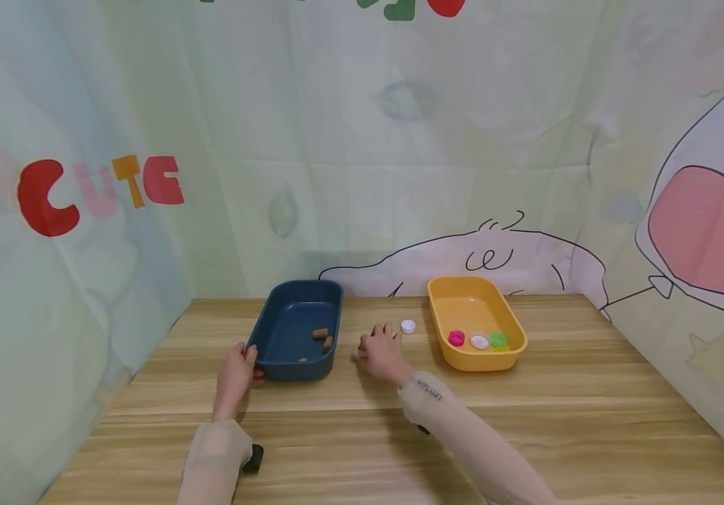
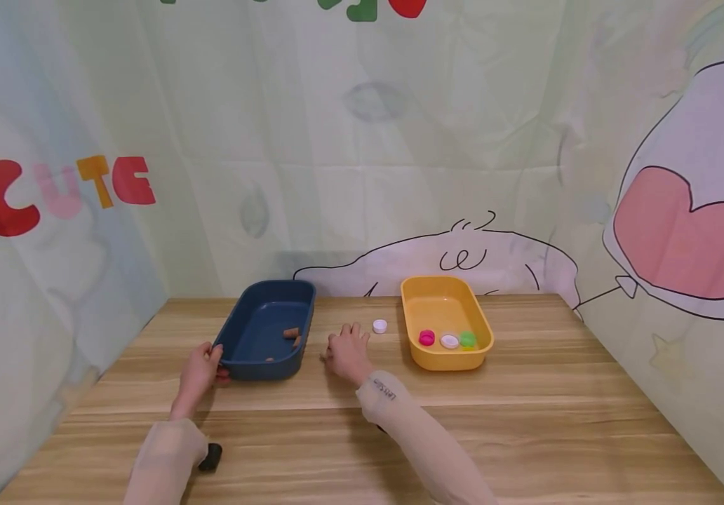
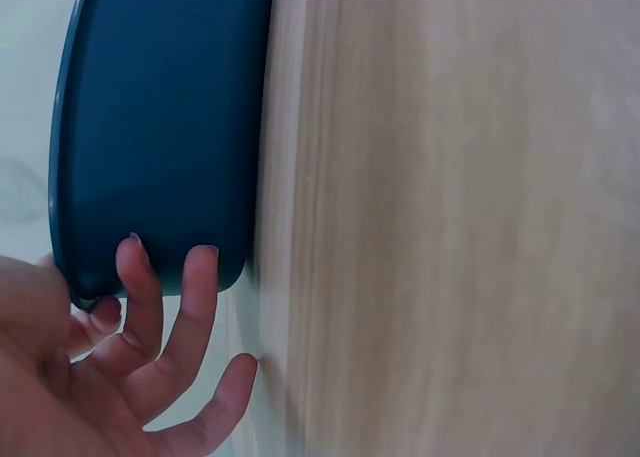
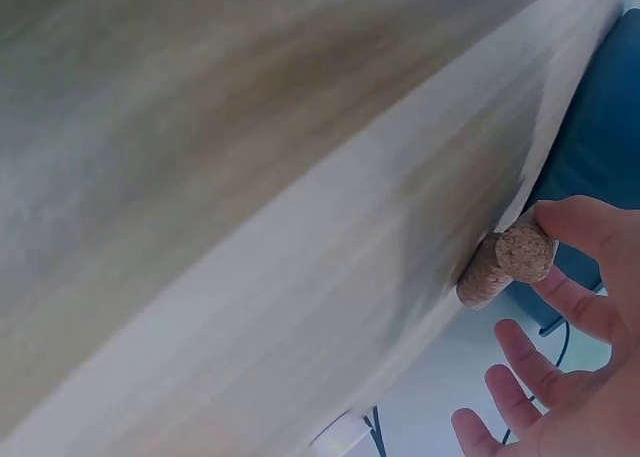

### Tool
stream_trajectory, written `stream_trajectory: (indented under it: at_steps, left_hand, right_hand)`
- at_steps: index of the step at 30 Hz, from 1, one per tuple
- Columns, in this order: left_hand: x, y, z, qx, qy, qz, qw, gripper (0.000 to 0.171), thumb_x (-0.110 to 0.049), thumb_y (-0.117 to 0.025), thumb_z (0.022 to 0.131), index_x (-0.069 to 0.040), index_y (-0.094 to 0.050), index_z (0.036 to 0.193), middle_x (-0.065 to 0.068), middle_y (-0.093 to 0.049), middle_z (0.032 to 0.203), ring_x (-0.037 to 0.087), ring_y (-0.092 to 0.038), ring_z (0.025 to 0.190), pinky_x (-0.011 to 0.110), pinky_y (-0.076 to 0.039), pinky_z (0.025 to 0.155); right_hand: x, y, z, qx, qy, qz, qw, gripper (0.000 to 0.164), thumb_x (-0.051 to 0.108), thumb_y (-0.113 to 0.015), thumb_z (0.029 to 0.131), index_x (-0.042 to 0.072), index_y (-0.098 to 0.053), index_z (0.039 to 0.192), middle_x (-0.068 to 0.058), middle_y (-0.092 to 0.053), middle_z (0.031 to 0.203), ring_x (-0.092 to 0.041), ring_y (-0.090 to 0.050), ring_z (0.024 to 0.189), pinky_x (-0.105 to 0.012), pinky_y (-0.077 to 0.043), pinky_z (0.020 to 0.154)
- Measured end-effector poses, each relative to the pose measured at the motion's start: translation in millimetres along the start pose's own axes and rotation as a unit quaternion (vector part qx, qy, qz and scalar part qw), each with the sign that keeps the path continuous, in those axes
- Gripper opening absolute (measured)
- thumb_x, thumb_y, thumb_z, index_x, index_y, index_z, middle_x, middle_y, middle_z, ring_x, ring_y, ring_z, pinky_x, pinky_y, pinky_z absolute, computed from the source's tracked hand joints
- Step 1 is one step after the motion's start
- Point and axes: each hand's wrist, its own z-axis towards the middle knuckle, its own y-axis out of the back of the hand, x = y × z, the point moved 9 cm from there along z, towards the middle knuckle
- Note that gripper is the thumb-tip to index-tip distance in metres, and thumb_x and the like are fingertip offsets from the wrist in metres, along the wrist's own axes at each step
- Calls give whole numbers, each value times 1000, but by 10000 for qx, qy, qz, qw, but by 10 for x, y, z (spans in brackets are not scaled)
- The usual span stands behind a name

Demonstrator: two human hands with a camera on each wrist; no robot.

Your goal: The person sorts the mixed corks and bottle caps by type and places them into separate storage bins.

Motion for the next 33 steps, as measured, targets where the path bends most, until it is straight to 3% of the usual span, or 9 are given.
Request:
stream_trajectory:
  at_steps: [15,33]
  left_hand:
    - [26,-6,-1,80,113,-58,9999,25,-15,-36,95,-3,-33,74,20,-57,70,20,-61,50,32,-52,50]
    - [-23,14,-23,-51,8,34,10000,25,-15,-36,94,-1,-36,73,23,-59,69,19,-61,47,33,-52,49]
  right_hand:
    - [21,93,28,86,19,392,9992,21,33,-65,80,12,-63,83,-10,-51,96,-25,-36,90,-48,-33,78]
    - [52,176,14,90,64,241,9996,20,34,-63,81,13,-63,84,-8,-50,100,-23,-35,92,-41,-30,76]
